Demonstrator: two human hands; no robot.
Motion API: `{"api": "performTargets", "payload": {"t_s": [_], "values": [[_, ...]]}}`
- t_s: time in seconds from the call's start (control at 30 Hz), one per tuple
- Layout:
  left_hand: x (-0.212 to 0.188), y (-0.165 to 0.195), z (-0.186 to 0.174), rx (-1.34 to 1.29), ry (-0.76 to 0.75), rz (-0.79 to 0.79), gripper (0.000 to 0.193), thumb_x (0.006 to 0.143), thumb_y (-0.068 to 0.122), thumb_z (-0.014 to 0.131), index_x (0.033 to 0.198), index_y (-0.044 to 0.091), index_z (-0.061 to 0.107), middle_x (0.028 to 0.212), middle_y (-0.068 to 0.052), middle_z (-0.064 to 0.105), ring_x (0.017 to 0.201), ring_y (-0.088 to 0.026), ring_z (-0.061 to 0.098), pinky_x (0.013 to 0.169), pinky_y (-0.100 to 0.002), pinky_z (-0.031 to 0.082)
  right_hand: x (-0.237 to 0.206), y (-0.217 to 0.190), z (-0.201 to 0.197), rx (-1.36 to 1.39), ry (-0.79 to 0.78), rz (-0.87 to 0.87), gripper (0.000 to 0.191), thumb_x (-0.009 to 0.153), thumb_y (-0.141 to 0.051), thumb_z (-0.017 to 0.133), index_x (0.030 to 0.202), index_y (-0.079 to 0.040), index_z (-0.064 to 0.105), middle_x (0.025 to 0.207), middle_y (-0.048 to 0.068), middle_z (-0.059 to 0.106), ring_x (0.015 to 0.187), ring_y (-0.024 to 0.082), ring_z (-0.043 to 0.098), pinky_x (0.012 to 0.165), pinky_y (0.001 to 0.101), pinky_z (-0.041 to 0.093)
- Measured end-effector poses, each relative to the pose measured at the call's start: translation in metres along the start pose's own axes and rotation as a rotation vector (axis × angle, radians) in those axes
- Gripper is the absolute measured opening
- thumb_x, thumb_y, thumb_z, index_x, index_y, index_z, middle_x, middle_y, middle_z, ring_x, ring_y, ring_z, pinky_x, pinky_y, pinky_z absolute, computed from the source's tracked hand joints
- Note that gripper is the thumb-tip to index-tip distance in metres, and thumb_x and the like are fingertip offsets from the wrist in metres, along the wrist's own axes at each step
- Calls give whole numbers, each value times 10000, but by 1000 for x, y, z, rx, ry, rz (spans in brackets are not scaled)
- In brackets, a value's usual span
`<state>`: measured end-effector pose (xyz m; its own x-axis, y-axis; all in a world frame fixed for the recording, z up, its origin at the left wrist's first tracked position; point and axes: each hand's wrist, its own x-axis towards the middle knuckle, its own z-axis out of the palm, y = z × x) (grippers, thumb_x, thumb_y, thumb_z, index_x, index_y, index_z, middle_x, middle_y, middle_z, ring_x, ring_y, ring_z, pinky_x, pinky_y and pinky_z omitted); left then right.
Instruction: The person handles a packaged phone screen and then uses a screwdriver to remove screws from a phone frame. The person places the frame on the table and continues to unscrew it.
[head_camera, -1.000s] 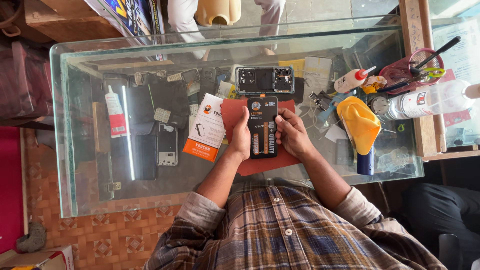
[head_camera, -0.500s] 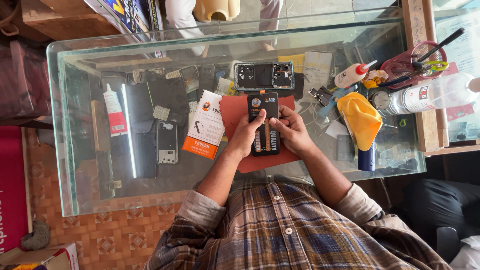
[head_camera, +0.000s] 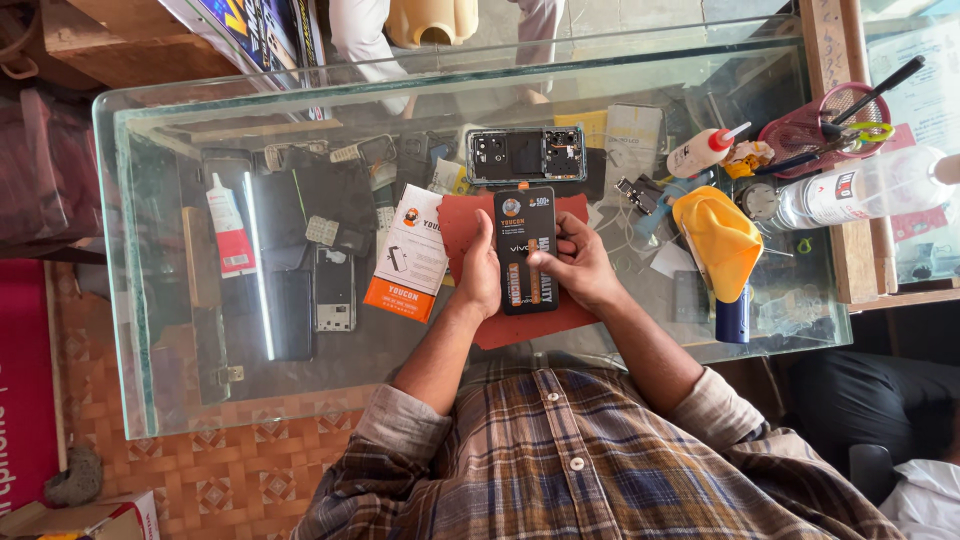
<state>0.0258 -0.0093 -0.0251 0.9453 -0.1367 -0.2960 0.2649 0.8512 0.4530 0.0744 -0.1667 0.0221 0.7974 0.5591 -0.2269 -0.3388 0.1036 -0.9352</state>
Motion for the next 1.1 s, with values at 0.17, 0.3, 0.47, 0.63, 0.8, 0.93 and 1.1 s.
{"api": "performTargets", "payload": {"t_s": [0.17, 0.3, 0.47, 0.63, 0.8, 0.93, 1.1], "values": [[-2, 1, 0, 18, -148, -17, 910, 1014, 749, 233, 1395, -12, 554, 1228, -195, 691, 1095, -283, 711, 937, -414, 606, 6, -10, 11, -256, 29, -34, 815, 670, -68, 928, 1352, -33, 484, 1223, 57, 668, 1109, 94, 666, 974, 308, 578], [0, -3, -6, -35, -30, -69, 928, 996, 757, 206, 1421, 0, 533, 1240, -171, 694, 1098, -274, 709, 933, -416, 609, 15, -20, 18, -405, 56, -92, 619, 739, -133, 941, 1240, -10, 597, 1078, 47, 727, 968, 73, 694, 852, 277, 596], [0, -6, -7, 11, -283, -37, 983, 1065, 797, 168, 1379, -51, 553, 1054, -217, 722, 917, -324, 733, 847, -423, 615, 22, -28, 20, -381, 270, 196, 444, 897, -446, 729, 978, -9, 712, 659, 27, 644, 419, 65, 489, 339, 262, 364], [-3, -1, 2, -12, -252, -49, 970, 1024, 775, 182, 1394, -37, 562, 1075, -209, 708, 907, -311, 730, 838, -433, 628, 24, -26, 11, 34, 289, 169, 734, 1025, -673, 435, 937, 9, 691, 573, -37, 512, 330, 38, 424, 265, 237, 346], [-3, 2, 2, 31, -178, -121, 945, 997, 790, 202, 1345, -13, 558, 1022, -219, 702, 854, -318, 739, 759, -430, 636, 24, -20, 4, -329, 139, -33, 535, 923, -501, 765, 1050, 7, 655, 751, 30, 653, 555, 37, 569, 404, 233, 455], [0, -2, -4, 78, -164, -178, 989, 970, 815, 187, 1338, -18, 570, 1007, -217, 707, 856, -304, 742, 772, -411, 638, 26, -22, 7, -433, 104, -151, 469, 857, -341, 926, 1025, 8, 662, 841, 22, 720, 708, 39, 664, 552, 223, 550], [2, -9, -6, 97, -238, -124, 1014, 989, 819, 170, 1317, -46, 586, 1048, -203, 712, 876, -293, 741, 803, -418, 631, 26, -29, 9, -300, 286, 207, 462, 934, -448, 724, 884, 7, 657, 608, 24, 614, 401, 79, 507, 318, 259, 368]]}}
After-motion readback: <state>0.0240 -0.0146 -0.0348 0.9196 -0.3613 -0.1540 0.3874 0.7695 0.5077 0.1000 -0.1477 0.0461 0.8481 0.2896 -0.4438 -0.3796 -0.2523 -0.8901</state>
